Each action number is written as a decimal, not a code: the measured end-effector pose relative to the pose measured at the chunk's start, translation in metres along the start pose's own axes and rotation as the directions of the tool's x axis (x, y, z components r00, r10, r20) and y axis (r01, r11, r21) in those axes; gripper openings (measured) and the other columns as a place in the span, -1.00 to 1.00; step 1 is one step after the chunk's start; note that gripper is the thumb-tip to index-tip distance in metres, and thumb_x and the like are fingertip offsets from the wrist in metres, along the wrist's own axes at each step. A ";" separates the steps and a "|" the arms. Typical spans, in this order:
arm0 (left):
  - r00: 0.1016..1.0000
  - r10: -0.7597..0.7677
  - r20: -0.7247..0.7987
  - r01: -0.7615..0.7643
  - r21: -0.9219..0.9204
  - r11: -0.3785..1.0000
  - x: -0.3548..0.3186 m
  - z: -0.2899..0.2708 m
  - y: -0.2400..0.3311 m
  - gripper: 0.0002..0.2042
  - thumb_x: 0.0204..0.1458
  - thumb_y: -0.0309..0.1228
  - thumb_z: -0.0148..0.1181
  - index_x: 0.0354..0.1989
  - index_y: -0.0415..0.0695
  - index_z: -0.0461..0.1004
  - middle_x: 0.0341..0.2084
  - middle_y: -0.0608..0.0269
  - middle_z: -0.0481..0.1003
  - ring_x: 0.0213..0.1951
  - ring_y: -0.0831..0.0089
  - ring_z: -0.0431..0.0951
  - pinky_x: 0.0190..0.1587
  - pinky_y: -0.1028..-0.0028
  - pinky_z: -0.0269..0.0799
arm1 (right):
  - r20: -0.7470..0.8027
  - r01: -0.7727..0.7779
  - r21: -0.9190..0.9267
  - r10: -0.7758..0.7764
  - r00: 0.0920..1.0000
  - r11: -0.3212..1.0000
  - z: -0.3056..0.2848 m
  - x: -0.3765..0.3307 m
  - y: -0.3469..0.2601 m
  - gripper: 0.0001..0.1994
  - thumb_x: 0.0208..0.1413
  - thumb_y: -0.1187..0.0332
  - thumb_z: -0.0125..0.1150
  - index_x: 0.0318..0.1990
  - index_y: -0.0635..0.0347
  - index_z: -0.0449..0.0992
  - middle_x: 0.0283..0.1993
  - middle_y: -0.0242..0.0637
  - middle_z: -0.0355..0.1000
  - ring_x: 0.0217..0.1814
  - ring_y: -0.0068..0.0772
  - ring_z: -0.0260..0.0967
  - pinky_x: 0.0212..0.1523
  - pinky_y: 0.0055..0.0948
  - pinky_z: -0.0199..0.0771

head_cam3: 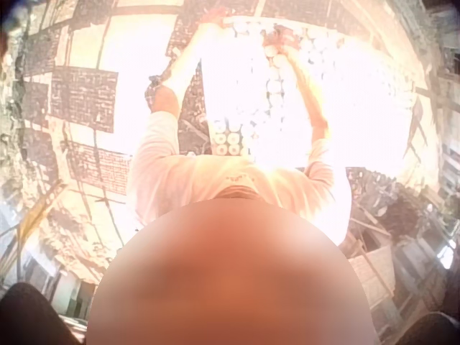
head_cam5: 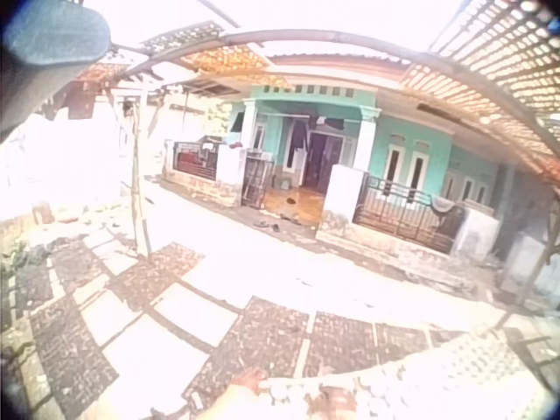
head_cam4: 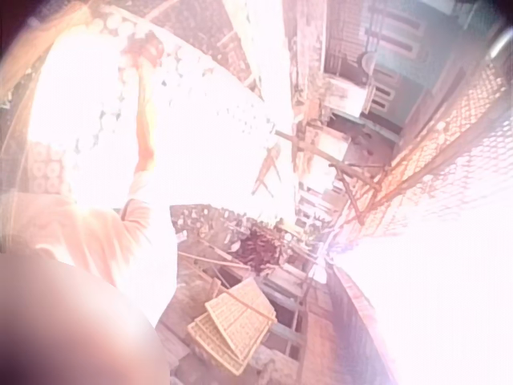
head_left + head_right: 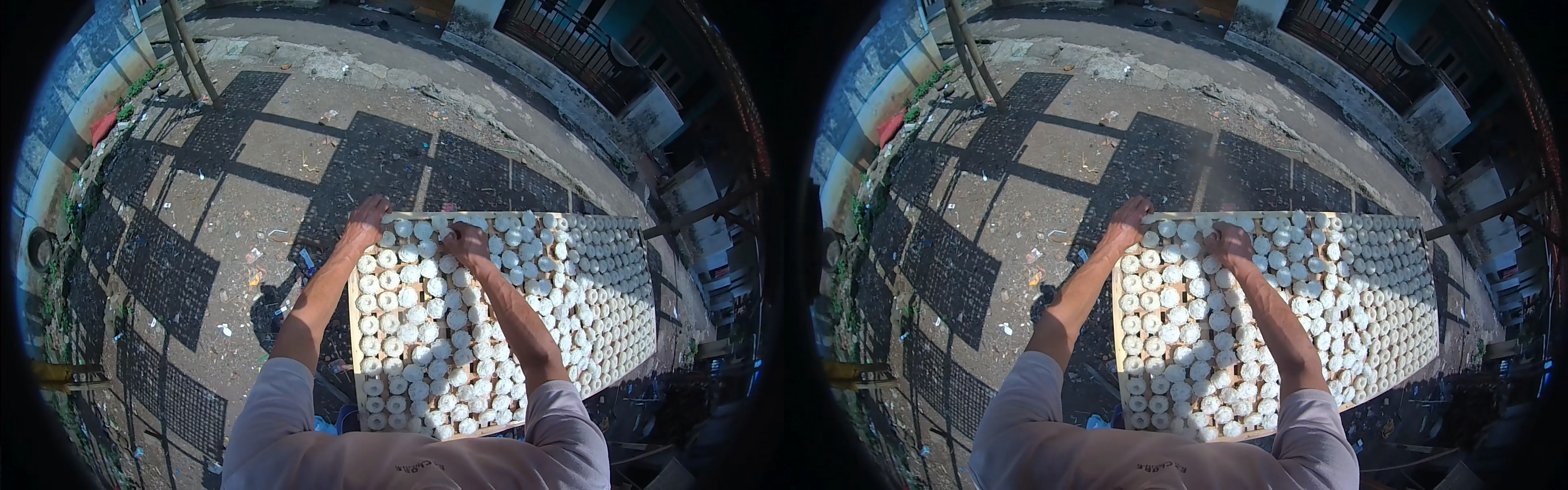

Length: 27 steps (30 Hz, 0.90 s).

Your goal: The person arranges small white dough pieces on a wooden board outdoors, then moves indoors to handle purple trays with rolled dough items, placing them on a steamer and covering it with a lid.

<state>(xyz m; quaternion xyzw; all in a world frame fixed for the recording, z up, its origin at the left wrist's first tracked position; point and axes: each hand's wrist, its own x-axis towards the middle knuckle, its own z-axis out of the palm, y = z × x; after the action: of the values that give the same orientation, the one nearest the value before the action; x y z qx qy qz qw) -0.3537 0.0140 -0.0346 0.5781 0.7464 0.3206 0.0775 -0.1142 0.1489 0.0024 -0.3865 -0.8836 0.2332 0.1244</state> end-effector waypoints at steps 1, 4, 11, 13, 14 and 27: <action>0.999 0.036 -0.015 -0.035 0.053 0.998 -0.002 0.006 -0.003 -0.73 -0.11 -0.53 0.22 -0.16 -0.11 0.48 -0.16 0.11 0.47 0.08 0.12 0.45 0.07 0.25 0.47 | 0.003 -0.043 0.020 0.043 0.999 0.999 0.003 0.001 0.007 -0.70 0.01 0.28 0.14 -0.15 0.23 0.61 -0.22 -0.01 0.58 -0.18 0.00 0.55 -0.08 -0.17 0.54; 0.995 0.098 -0.004 -0.097 0.133 0.986 -0.004 0.019 -0.010 -0.68 -0.09 -0.59 0.16 -0.09 -0.10 0.50 -0.15 0.09 0.47 0.08 0.11 0.46 0.09 0.24 0.48 | -0.032 -0.056 -0.041 0.054 0.998 0.998 0.010 0.008 0.018 -0.72 0.02 0.30 0.15 -0.15 0.22 0.62 -0.18 -0.03 0.56 -0.15 -0.01 0.53 -0.07 -0.17 0.53; 0.993 0.072 0.091 -0.071 -0.010 0.997 -0.025 0.005 -0.020 -0.57 -0.10 -0.65 0.10 0.00 -0.06 0.57 0.07 0.03 0.48 0.09 0.07 0.48 0.15 0.27 0.44 | -0.087 0.284 -0.202 -0.306 0.948 0.937 0.031 -0.007 -0.023 -0.71 0.04 0.29 0.21 -0.09 0.16 0.60 -0.14 -0.09 0.49 -0.03 -0.03 0.43 0.04 -0.12 0.42; 0.998 0.068 -0.004 -0.068 -0.123 0.990 -0.025 -0.014 -0.006 -0.61 -0.09 -0.64 0.11 -0.04 -0.11 0.57 -0.02 -0.03 0.52 0.03 0.04 0.51 0.09 0.23 0.47 | 0.032 0.377 -0.121 -0.376 0.926 0.918 0.046 -0.005 -0.038 -0.69 0.04 0.27 0.23 -0.07 0.15 0.59 -0.11 -0.09 0.48 0.01 -0.04 0.40 0.06 -0.12 0.38; 0.995 0.041 -0.092 -0.050 -0.099 0.994 -0.029 -0.006 -0.018 -0.66 -0.06 -0.58 0.17 -0.05 -0.12 0.57 -0.13 0.03 0.56 -0.02 0.05 0.52 0.04 0.21 0.48 | -0.002 0.394 -0.178 -0.400 0.916 0.902 0.056 -0.004 -0.045 -0.67 0.04 0.22 0.25 -0.06 0.13 0.59 -0.03 -0.08 0.46 0.03 -0.04 0.39 0.06 -0.11 0.36; 0.913 -0.404 -0.051 0.401 -0.064 0.914 -0.081 -0.005 -0.003 -0.45 -0.26 -0.14 0.53 -0.13 -0.20 0.49 -0.20 0.07 0.48 -0.14 0.03 0.55 -0.16 0.14 0.48 | 0.129 -0.181 0.076 0.170 0.977 0.981 0.020 0.061 0.020 -0.83 -0.02 0.29 0.31 -0.33 0.17 0.61 -0.35 -0.13 0.56 -0.27 -0.12 0.55 -0.21 -0.24 0.51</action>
<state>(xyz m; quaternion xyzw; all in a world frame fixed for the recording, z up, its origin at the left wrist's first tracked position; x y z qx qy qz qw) -0.3327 -0.0622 -0.0528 0.3992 0.8428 0.3354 0.1333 -0.1504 0.1992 -0.0227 -0.4423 -0.8409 0.3048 0.0657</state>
